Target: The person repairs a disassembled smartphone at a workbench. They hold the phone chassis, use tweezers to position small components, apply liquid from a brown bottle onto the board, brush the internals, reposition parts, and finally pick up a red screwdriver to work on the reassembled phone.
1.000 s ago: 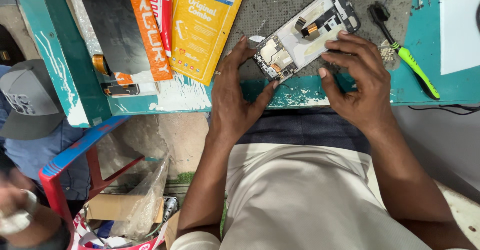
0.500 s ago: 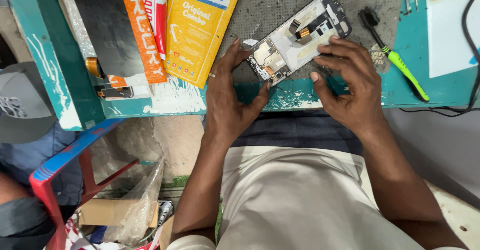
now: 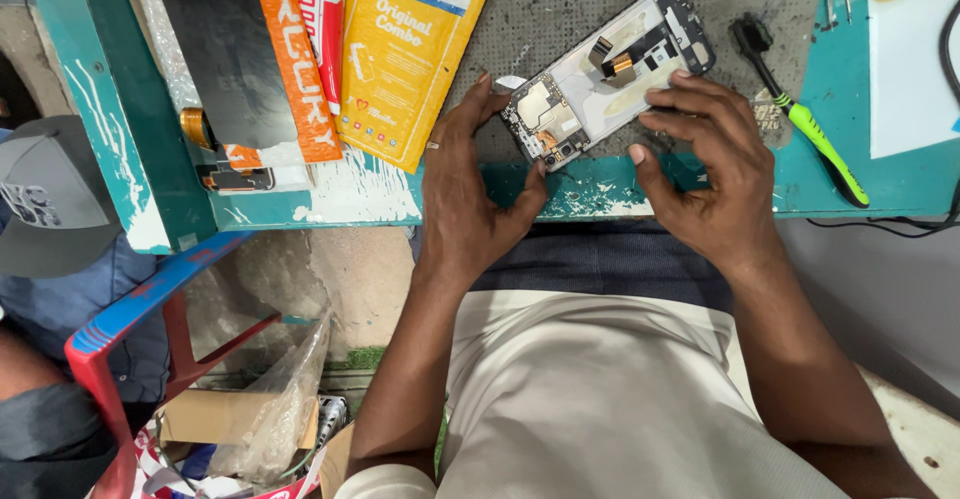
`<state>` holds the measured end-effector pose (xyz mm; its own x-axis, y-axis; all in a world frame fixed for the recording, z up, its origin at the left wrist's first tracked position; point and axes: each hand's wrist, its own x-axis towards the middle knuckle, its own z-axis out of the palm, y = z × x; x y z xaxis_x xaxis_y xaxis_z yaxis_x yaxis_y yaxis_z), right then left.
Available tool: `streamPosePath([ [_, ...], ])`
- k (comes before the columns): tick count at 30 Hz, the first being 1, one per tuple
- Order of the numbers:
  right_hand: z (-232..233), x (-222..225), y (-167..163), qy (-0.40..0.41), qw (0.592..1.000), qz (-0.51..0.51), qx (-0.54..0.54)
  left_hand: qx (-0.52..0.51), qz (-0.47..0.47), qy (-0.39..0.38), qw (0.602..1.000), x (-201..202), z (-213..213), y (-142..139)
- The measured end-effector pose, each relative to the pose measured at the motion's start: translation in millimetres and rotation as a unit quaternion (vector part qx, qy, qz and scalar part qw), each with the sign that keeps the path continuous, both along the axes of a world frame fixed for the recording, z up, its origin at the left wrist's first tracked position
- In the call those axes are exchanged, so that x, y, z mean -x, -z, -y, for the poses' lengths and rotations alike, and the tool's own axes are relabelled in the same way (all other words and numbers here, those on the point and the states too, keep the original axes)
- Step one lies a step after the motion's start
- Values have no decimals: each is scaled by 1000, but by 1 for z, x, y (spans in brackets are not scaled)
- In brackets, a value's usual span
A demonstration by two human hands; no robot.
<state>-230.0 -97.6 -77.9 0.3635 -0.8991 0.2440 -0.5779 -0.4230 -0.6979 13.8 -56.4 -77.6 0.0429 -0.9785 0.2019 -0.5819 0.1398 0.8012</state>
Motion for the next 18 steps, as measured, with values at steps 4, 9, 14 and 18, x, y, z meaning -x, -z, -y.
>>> streamPosePath([
  [4, 0, 1, 1, 0, 1000, -4, 2, 7, 8, 2, 1000, -2, 1, -1],
  [9, 1, 1, 2, -3, 1000, -3, 6, -12, -10, 10, 1000, -5, 3, -6],
  [14, 0, 1, 3, -4, 1000, 1, 6, -18, 24, 27, 999, -8, 6, -12],
  [18, 1, 1, 2, -5, 1000, 1, 6, 1, 49, 48, 998, -9, 8, -20],
])
